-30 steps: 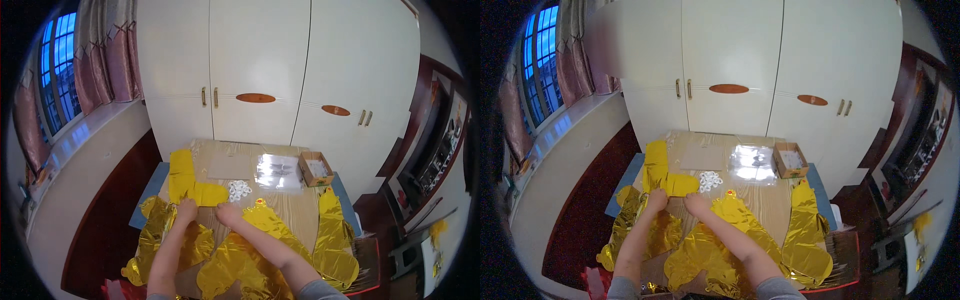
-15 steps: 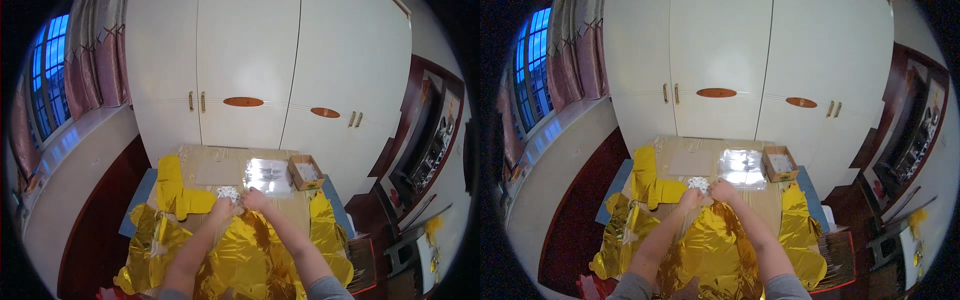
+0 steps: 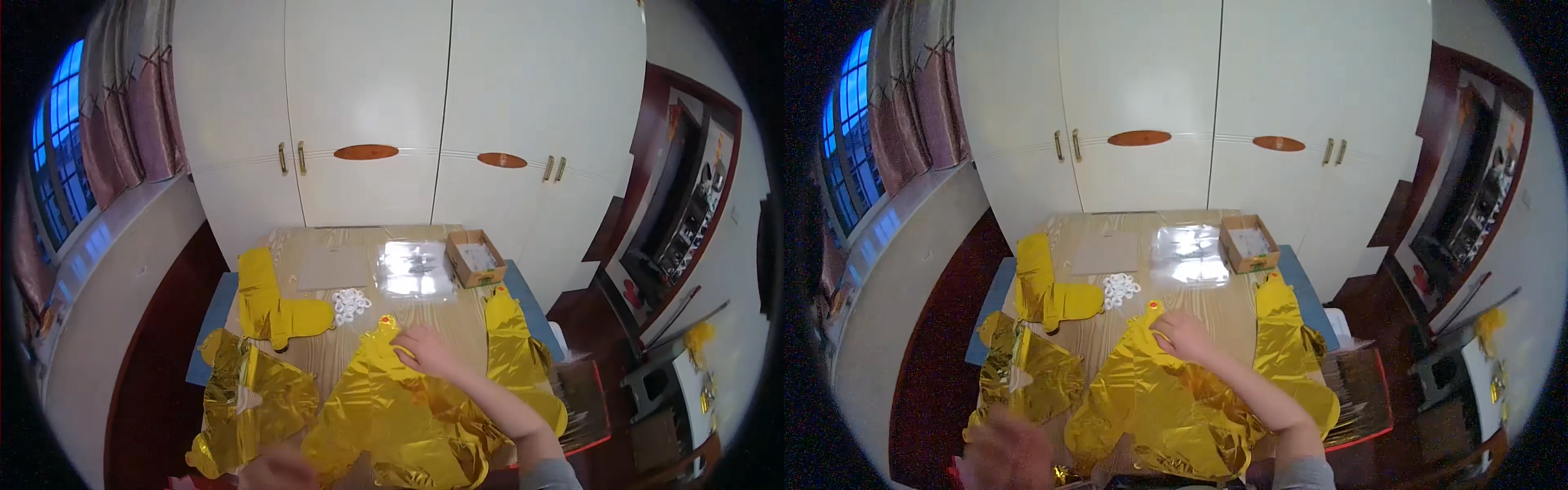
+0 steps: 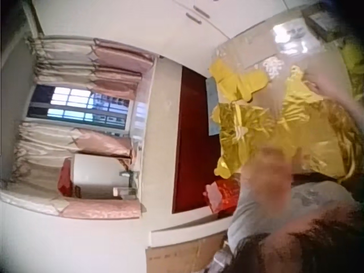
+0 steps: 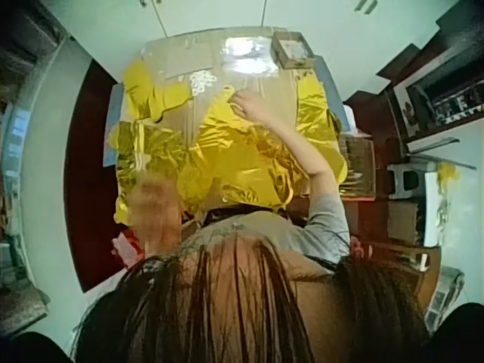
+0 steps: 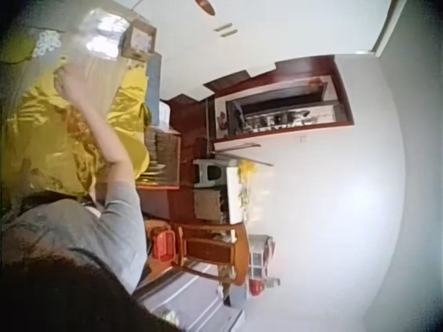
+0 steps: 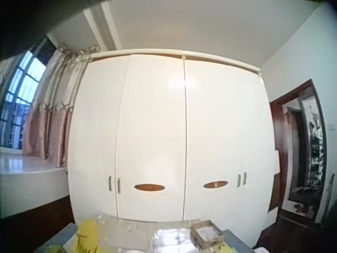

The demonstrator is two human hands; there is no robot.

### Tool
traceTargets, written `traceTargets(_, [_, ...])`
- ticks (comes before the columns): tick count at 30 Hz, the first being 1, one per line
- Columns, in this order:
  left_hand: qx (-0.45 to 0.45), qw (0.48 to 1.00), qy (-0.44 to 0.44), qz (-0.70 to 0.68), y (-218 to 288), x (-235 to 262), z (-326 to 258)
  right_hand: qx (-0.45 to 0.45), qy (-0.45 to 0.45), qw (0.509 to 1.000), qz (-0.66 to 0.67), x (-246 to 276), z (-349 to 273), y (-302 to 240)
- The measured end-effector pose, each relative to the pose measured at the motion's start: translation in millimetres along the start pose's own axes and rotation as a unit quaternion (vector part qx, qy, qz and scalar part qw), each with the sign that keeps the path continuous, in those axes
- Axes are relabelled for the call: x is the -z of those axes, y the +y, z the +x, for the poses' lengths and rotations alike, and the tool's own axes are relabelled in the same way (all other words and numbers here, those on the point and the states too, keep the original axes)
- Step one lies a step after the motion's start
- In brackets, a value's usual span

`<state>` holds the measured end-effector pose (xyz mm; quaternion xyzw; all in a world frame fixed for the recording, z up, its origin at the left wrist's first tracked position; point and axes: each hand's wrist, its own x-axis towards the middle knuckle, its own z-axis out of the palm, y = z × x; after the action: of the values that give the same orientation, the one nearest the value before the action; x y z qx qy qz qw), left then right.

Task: Folding and organizing gold foil star-shaped balloons at a workbench.

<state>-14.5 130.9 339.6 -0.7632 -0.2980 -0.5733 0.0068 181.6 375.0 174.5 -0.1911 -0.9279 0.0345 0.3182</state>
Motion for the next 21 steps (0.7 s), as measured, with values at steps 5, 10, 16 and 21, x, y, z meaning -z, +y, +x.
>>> traceTargets(5, [-0.212,0.945,0.144,-0.204,44,-18,-17,-0.044,0.009,0.998,0.044,38,-61,-57])
traceTargets(10, [-0.248,0.918,0.208,-0.23,69,-26,-28,-0.072,0.004,0.996,0.058,52,-99,-85])
traceTargets(16, [-0.273,0.9,0.233,-0.248,85,-32,-36,-0.122,0.017,0.99,0.068,53,-137,-98])
traceTargets(21, [-0.285,0.894,0.236,-0.253,94,-33,-38,-0.125,0.03,0.989,0.07,50,-145,-96])
